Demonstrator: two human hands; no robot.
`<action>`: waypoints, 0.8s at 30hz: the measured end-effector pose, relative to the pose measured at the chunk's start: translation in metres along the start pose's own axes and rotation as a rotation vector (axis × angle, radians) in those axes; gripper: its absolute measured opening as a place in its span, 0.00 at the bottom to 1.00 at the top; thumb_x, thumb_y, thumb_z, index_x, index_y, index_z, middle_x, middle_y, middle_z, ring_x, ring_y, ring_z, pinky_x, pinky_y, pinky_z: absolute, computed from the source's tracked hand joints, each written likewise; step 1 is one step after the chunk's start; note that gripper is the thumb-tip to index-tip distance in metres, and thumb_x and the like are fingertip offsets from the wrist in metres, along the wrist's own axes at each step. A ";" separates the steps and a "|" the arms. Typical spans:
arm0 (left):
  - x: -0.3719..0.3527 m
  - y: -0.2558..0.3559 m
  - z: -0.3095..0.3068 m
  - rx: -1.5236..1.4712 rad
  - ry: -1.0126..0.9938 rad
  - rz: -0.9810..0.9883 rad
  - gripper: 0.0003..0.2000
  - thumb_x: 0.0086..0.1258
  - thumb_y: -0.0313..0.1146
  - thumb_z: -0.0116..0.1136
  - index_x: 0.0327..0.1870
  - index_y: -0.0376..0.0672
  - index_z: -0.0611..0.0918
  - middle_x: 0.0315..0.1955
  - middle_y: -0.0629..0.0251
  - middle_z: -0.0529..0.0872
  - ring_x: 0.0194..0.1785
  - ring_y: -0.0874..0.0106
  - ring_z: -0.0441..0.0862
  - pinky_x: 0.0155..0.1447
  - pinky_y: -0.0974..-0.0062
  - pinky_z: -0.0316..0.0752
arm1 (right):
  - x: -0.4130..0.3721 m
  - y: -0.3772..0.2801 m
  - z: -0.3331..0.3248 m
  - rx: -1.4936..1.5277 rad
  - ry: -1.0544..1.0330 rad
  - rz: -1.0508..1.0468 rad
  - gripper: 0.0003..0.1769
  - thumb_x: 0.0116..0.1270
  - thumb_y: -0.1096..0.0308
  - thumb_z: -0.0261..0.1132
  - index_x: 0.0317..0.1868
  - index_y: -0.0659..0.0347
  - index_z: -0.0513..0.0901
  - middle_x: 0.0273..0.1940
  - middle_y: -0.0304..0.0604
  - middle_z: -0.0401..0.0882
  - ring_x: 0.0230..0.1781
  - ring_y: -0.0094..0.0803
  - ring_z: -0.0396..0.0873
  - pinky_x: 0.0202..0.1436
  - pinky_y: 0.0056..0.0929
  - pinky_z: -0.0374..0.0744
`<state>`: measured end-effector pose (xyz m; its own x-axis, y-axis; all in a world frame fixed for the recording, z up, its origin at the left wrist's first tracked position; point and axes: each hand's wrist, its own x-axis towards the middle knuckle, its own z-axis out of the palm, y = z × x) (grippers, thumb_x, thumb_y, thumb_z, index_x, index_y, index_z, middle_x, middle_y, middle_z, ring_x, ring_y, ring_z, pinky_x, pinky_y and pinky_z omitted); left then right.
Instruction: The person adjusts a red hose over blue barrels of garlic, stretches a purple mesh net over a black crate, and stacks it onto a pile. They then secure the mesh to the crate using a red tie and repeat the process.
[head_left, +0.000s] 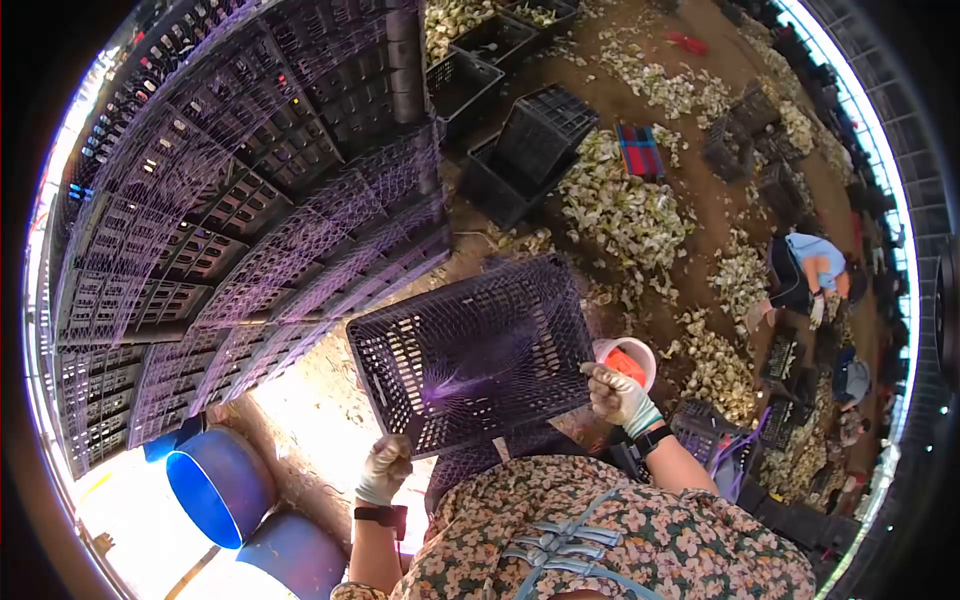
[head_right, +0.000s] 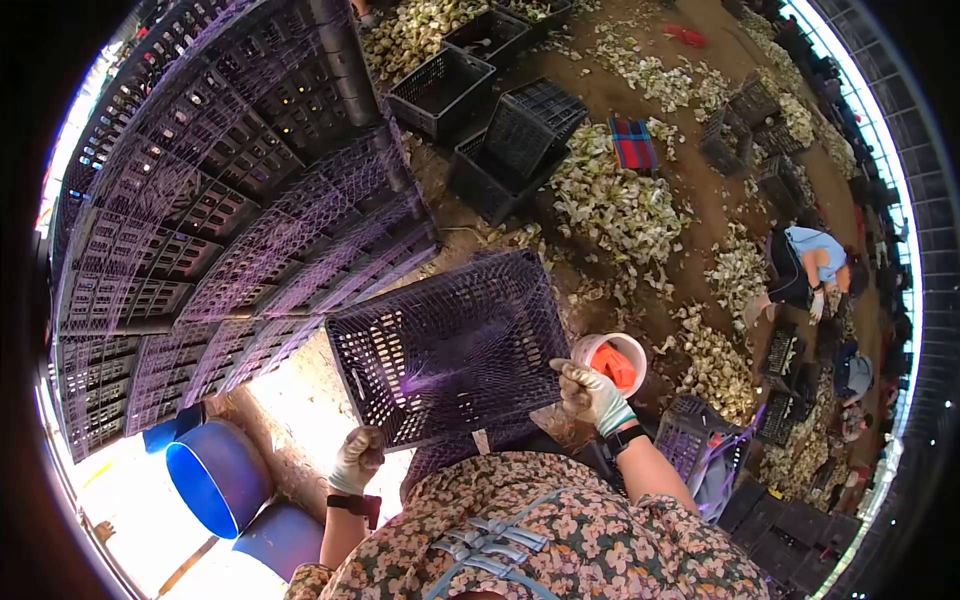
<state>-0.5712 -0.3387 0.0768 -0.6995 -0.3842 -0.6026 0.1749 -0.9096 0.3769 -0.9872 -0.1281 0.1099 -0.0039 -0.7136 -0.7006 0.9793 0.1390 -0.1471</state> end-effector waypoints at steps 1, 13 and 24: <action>0.000 -0.002 -0.002 -0.014 0.044 0.098 0.25 0.55 0.44 0.71 0.52 0.45 0.79 0.26 0.76 0.78 0.20 0.81 0.66 0.26 0.82 0.66 | -0.003 0.000 -0.004 0.000 -0.002 -0.002 0.17 0.72 0.65 0.56 0.57 0.64 0.72 0.25 0.36 0.72 0.14 0.18 0.62 0.15 0.18 0.61; -0.014 -0.091 -0.082 -0.154 0.433 0.252 0.17 0.69 0.54 0.55 0.24 0.57 0.69 0.12 0.80 0.53 0.13 0.82 0.50 0.20 0.79 0.53 | 0.013 0.020 -0.130 -0.184 0.501 -0.203 0.14 0.71 0.56 0.59 0.41 0.59 0.75 0.15 0.30 0.63 0.11 0.23 0.61 0.16 0.24 0.64; 0.088 -0.064 -0.237 0.188 0.729 0.168 0.13 0.65 0.37 0.61 0.46 0.41 0.80 0.35 0.65 0.85 0.37 0.70 0.82 0.38 0.71 0.78 | 0.106 -0.001 -0.115 -0.039 -0.324 -0.218 0.20 0.72 0.59 0.52 0.57 0.60 0.76 0.52 0.47 0.80 0.54 0.44 0.78 0.59 0.43 0.76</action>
<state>-0.4804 -0.3520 -0.1670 -0.0293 -0.5815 -0.8130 0.0722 -0.8125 0.5785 -1.0114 -0.1250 -0.0448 -0.1407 -0.9081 -0.3945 0.9541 -0.0180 -0.2988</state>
